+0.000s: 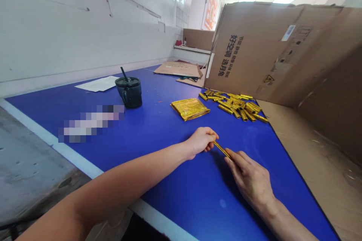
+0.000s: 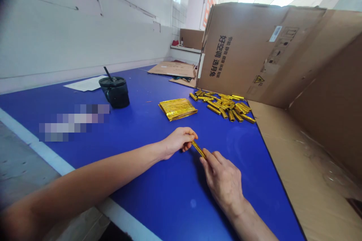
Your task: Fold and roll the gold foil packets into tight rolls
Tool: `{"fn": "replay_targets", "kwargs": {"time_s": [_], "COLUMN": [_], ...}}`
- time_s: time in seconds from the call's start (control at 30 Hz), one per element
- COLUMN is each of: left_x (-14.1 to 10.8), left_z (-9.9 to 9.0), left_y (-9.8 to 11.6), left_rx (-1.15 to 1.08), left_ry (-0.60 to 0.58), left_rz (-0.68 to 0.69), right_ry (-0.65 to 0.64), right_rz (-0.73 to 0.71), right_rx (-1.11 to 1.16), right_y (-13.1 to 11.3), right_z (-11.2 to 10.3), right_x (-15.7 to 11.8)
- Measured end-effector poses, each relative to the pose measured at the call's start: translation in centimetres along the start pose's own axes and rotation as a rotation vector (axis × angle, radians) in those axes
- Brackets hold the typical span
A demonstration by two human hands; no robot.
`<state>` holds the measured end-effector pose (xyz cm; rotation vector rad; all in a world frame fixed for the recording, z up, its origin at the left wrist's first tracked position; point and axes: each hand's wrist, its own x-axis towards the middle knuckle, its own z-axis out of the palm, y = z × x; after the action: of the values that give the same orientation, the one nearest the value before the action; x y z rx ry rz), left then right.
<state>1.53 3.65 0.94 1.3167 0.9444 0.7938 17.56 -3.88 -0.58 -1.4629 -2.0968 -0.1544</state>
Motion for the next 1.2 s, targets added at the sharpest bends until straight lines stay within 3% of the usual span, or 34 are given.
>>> {"fn": "replay_targets", "kwargs": {"time_s": [0.2,0.37,0.53,0.73,1.0,1.2], "left_x": [-0.4,-0.7,-0.8,-1.6,-1.0,-1.0], "left_z": [0.2,0.5,1.0,2.1,1.4,1.4], "left_y": [0.0,0.2,0.0,-0.4,0.2,0.3], "left_rx": [-0.015,-0.061,-0.188,-0.185,-0.258,-0.315], "left_ry": [-0.111,-0.154,-0.121,-0.258,-0.005,0.004], "left_rz": [0.127,0.227,0.168,0.082,0.148,0.101], "right_ry": [-0.21,-0.42,-0.259,-0.192,-0.149,-0.144], "right_rz": [0.299,0.369,0.302,0.151,0.193,0.192], "right_rx": [0.497,0.755,0.656,0.529,0.503,0.496], "right_y": [0.1,0.1,-0.5,-0.9,-0.7,-0.9], "right_z": [-0.2,0.0,0.3,0.3,0.4,0.2], "right_x": [0.5,0.8,0.5,0.1,0.2,0.2]}}
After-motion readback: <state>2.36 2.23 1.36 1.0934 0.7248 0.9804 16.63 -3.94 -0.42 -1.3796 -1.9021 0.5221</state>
